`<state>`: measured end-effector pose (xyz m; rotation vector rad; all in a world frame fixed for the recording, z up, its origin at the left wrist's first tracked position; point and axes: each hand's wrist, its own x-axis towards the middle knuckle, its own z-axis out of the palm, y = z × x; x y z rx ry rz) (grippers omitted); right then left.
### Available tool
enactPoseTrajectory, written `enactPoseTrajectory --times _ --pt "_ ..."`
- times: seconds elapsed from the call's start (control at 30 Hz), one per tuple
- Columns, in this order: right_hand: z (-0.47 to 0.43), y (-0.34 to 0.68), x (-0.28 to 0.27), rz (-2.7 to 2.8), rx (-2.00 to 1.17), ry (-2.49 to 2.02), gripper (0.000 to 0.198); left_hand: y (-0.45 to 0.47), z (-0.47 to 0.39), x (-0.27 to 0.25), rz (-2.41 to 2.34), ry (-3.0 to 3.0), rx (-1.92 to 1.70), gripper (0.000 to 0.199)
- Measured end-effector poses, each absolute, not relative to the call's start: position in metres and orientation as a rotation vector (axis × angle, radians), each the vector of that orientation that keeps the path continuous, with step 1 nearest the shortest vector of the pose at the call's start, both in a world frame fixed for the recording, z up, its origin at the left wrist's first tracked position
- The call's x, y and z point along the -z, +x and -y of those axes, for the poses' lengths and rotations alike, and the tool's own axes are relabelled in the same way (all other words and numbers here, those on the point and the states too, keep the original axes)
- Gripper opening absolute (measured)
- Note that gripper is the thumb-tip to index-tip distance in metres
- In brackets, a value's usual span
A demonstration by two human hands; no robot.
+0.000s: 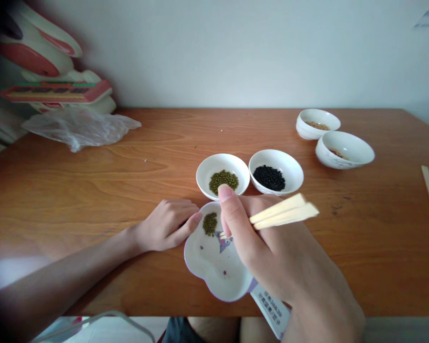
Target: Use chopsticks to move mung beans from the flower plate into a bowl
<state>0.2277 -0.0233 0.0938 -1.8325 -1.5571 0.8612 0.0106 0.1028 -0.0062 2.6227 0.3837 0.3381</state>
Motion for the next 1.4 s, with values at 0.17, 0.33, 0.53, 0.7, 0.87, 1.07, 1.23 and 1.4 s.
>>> enactPoseTrajectory --times 0.17,0.33,0.53,0.7,0.87,1.07,1.23,1.4 --pt "0.025 0.227 -0.099 1.574 -0.742 -1.809 0.061 0.011 -0.102 0.005 -0.383 2.633 -0.357 0.045" --pt "0.027 0.221 -0.101 1.578 -0.788 -1.786 0.059 0.01 -0.102 0.006 -0.372 2.628 -0.359 0.043" --pt "0.021 0.215 -0.1 1.64 -0.816 -1.768 0.061 0.009 -0.103 0.007 -0.378 2.622 -0.34 0.043" --pt "0.021 0.222 -0.101 1.597 -0.754 -1.785 0.063 0.01 -0.103 0.005 -0.377 2.632 -0.347 0.043" --pt "0.024 0.228 -0.1 1.531 -0.706 -1.851 0.065 0.01 -0.102 0.006 -0.377 2.645 -0.348 0.042" --pt "0.026 0.234 -0.102 1.447 -0.71 -1.896 0.067 0.009 -0.102 0.007 -0.381 2.63 -0.344 0.042" --pt "0.027 0.236 -0.102 1.442 -0.722 -1.904 0.069 0.01 -0.103 0.007 -0.376 2.622 -0.358 0.042" --pt "0.028 0.233 -0.101 1.488 -0.693 -1.907 0.068 0.01 -0.102 0.006 -0.369 2.611 -0.352 0.043"
